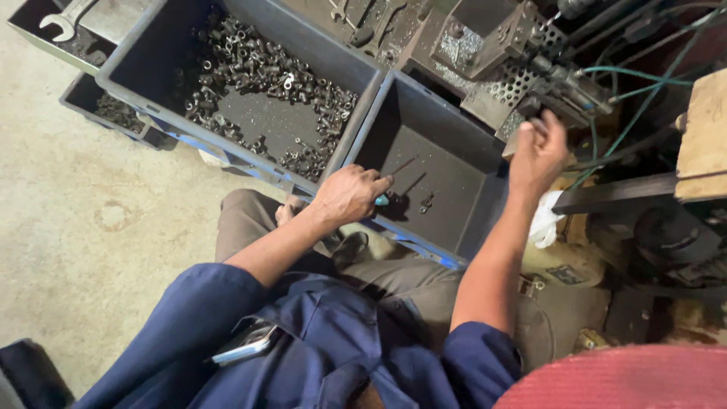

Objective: The person sits on the floor and uses a screwdriver to pick up small metal parts from a bin, then places them into a second bin. The person repeats this action continuously, moving parts one by one between the two bins.

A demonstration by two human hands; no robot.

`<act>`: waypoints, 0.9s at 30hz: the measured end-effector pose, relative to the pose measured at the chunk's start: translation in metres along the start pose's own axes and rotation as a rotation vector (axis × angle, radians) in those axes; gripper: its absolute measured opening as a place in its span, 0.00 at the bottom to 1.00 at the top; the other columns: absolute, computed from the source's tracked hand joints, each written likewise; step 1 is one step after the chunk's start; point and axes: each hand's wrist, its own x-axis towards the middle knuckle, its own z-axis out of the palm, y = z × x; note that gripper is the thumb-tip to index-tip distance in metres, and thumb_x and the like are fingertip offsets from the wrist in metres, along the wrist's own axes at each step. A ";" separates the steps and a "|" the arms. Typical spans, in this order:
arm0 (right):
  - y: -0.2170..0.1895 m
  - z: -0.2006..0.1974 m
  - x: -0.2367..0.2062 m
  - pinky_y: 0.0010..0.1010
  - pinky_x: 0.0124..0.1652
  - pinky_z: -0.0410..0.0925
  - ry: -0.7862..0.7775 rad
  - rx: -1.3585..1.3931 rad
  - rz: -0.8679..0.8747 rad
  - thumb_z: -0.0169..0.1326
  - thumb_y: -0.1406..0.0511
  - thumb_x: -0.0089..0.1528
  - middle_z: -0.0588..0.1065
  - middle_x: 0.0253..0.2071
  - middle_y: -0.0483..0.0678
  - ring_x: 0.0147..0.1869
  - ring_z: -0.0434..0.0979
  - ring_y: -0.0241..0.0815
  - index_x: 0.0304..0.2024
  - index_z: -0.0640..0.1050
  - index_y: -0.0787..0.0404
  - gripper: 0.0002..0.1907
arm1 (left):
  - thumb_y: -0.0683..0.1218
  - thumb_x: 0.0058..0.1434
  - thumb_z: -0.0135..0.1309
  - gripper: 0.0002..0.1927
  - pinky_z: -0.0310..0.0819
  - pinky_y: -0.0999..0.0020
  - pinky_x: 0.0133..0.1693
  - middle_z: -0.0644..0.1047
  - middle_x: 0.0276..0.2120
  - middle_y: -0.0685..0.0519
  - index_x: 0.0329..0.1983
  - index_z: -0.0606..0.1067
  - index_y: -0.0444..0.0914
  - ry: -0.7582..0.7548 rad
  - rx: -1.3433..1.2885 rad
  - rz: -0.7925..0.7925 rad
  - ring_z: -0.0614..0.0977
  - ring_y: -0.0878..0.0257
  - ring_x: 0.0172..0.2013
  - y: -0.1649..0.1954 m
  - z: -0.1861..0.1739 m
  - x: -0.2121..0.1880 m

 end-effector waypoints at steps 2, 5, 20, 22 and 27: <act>0.004 -0.021 -0.017 0.32 0.53 0.75 0.104 -0.154 0.031 0.57 0.65 0.67 0.81 0.50 0.52 0.50 0.82 0.42 0.63 0.73 0.66 0.22 | 0.43 0.47 0.60 0.29 0.75 0.52 0.43 0.79 0.35 0.45 0.56 0.76 0.37 -0.012 -0.013 -0.004 0.81 0.46 0.37 0.002 0.000 -0.002; 0.003 -0.035 -0.030 0.47 0.59 0.66 0.071 -0.772 -0.203 0.62 0.63 0.67 0.79 0.56 0.55 0.60 0.77 0.57 0.60 0.78 0.61 0.20 | 0.41 0.45 0.60 0.30 0.75 0.52 0.44 0.80 0.38 0.43 0.56 0.77 0.37 -0.006 -0.094 -0.037 0.82 0.44 0.40 0.004 0.003 -0.005; -0.059 -0.029 -0.195 0.46 0.64 0.65 0.151 -0.500 0.015 0.61 0.61 0.64 0.67 0.70 0.62 0.69 0.69 0.62 0.73 0.61 0.65 0.39 | 0.37 0.61 0.55 0.14 0.79 0.60 0.49 0.83 0.44 0.44 0.50 0.81 0.37 0.629 -0.129 -0.384 0.85 0.51 0.44 -0.166 -0.069 0.000; -0.053 -0.024 -0.208 0.47 0.66 0.63 0.179 -0.561 -0.003 0.62 0.61 0.64 0.67 0.70 0.63 0.71 0.68 0.63 0.73 0.60 0.66 0.39 | 0.41 0.52 0.62 0.16 0.75 0.52 0.45 0.81 0.42 0.42 0.46 0.82 0.39 0.430 0.222 -0.384 0.82 0.44 0.41 -0.187 -0.087 0.003; -0.036 -0.016 -0.206 0.50 0.72 0.57 0.191 -0.633 -0.080 0.63 0.63 0.64 0.62 0.73 0.67 0.77 0.61 0.66 0.75 0.57 0.70 0.43 | 0.45 0.52 0.58 0.12 0.67 0.51 0.51 0.81 0.39 0.43 0.40 0.82 0.42 0.042 0.635 -0.509 0.83 0.49 0.42 -0.229 -0.113 0.001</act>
